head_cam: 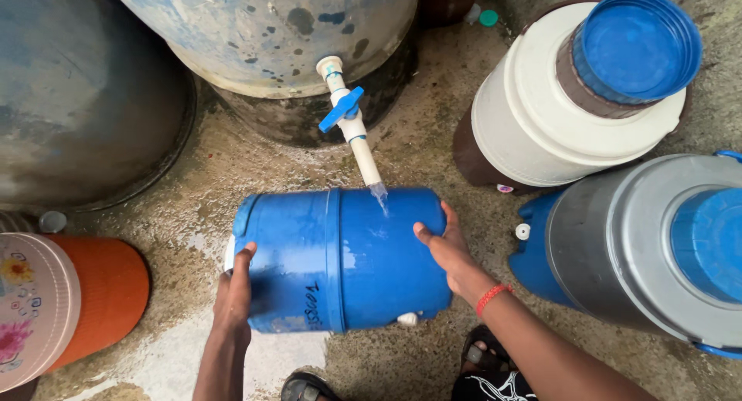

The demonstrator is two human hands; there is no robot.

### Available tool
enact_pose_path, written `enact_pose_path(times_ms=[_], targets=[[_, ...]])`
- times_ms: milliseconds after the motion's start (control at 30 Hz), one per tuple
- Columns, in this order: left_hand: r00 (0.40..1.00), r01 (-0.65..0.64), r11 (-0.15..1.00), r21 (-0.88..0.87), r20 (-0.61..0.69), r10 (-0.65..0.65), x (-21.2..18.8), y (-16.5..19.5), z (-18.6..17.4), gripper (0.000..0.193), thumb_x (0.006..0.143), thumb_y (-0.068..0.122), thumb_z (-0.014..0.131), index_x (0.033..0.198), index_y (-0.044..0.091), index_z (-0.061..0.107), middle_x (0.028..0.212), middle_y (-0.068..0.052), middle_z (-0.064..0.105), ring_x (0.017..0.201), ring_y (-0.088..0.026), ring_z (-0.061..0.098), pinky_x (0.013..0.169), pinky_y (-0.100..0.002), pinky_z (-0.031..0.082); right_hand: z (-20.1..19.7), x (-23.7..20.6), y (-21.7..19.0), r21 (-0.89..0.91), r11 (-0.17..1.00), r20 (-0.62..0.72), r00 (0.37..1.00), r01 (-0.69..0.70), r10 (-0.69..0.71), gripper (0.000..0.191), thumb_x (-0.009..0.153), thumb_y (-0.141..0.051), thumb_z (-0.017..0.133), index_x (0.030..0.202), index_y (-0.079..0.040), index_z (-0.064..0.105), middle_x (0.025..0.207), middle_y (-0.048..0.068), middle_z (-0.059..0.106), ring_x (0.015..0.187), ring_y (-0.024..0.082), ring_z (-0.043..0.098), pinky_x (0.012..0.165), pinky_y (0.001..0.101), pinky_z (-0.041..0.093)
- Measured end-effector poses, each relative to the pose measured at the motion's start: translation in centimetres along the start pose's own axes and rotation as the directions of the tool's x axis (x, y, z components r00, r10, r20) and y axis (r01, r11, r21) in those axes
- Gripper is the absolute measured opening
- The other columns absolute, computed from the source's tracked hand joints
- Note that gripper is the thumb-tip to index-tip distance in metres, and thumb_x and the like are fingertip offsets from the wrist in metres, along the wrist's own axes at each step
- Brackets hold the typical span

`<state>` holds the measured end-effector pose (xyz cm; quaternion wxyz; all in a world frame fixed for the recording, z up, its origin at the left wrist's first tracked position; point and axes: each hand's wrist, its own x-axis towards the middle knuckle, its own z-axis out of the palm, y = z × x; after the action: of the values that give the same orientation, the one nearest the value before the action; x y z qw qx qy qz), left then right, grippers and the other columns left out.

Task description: The person rinses a blue plastic lid under a tap, then places it on a white container. They pick up a blue plastic container, open the tap, and fill the container with water. The person closes the tap and sets the filled container down.

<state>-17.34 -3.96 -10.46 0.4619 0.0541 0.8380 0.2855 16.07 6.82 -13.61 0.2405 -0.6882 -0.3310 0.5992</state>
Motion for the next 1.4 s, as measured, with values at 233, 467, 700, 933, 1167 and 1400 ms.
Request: enact_pose_path(times_ms=[233, 467, 700, 933, 1167, 1400], targets=[[0.981, -0.001, 0.998, -0.063, 0.192, 0.013, 0.9, -1.5, 1.7, 0.119, 0.076, 0.081, 0.05, 0.157, -0.004, 0.031, 0.156, -0.03, 0.044, 0.142, -0.044, 0.044, 0.117, -0.062, 0.03, -1.8, 1.1, -0.6, 0.014, 0.982, 0.021, 0.982, 0.19, -0.19, 0.089, 0.089, -0.021, 0.071, 0.161, -0.026, 0.02, 0.156, 0.009, 0.043, 0.136, 0.023, 0.051, 0.11, 0.0419, 0.047], [0.997, -0.045, 0.946, 0.32, 0.069, 0.024, 1.3, -2.8, 4.5, 0.119, 0.08, 0.079, 0.058, 0.155, -0.01, 0.033, 0.155, -0.032, 0.045, 0.146, -0.044, 0.044, 0.12, -0.058, 0.033, -2.0, 1.0, -0.8, -0.491, 0.822, -0.09, 0.921, 0.29, -0.379, 0.089, 0.09, -0.031, 0.072, 0.162, -0.02, 0.022, 0.162, 0.019, 0.038, 0.145, 0.035, 0.043, 0.117, 0.0493, 0.038], [0.981, -0.003, 0.751, 0.66, -0.143, 0.129, -2.5, -1.1, 9.1, 0.11, 0.091, 0.068, 0.054, 0.162, -0.004, 0.009, 0.161, -0.033, 0.022, 0.146, -0.048, 0.028, 0.11, -0.069, 0.029, 3.9, -3.4, -1.4, -0.839, -0.119, 0.448, 0.549, 0.531, -0.705, 0.071, 0.091, -0.055, 0.061, 0.152, -0.026, 0.041, 0.159, 0.025, 0.029, 0.146, 0.046, 0.03, 0.113, 0.0654, 0.022], [0.729, -0.39, 0.45, 0.804, -0.028, 0.684, -6.6, 1.9, 12.7, 0.066, 0.09, 0.039, 0.058, 0.148, 0.01, 0.044, 0.161, -0.027, 0.024, 0.148, -0.046, 0.023, 0.111, -0.074, 0.021, 6.6, -1.7, -3.3, -0.717, -0.207, 0.605, 0.445, 0.666, -0.66, 0.066, 0.09, -0.049, 0.059, 0.152, -0.032, 0.044, 0.161, 0.019, 0.03, 0.142, 0.041, 0.039, 0.114, 0.0644, 0.025], [0.315, -0.901, 0.202, 0.384, 0.258, 0.913, -8.6, 2.6, 16.1, 0.055, 0.084, 0.042, 0.066, 0.131, 0.014, 0.066, 0.161, -0.032, 0.021, 0.147, -0.055, 0.016, 0.111, -0.07, 0.015, 6.9, 0.7, -2.0, -0.749, -0.408, 0.643, 0.422, 0.522, -0.64, 0.061, 0.101, -0.041, 0.045, 0.16, -0.031, 0.032, 0.166, 0.02, 0.024, 0.14, 0.045, 0.037, 0.113, 0.0675, 0.025], [0.462, -0.76, 0.223, 0.61, 0.266, 0.846, -7.7, 2.9, 16.4, 0.055, 0.089, 0.062, 0.06, 0.136, 0.033, 0.064, 0.167, -0.02, 0.015, 0.153, -0.051, 0.009, 0.115, -0.072, 0.006, 9.0, -1.0, 0.7, -0.68, -0.284, 0.605, 0.298, 0.677, -0.738, 0.073, 0.1, -0.055, 0.046, 0.163, -0.022, 0.026, 0.169, 0.02, 0.021, 0.155, 0.044, 0.018, 0.119, 0.0681, 0.015]])
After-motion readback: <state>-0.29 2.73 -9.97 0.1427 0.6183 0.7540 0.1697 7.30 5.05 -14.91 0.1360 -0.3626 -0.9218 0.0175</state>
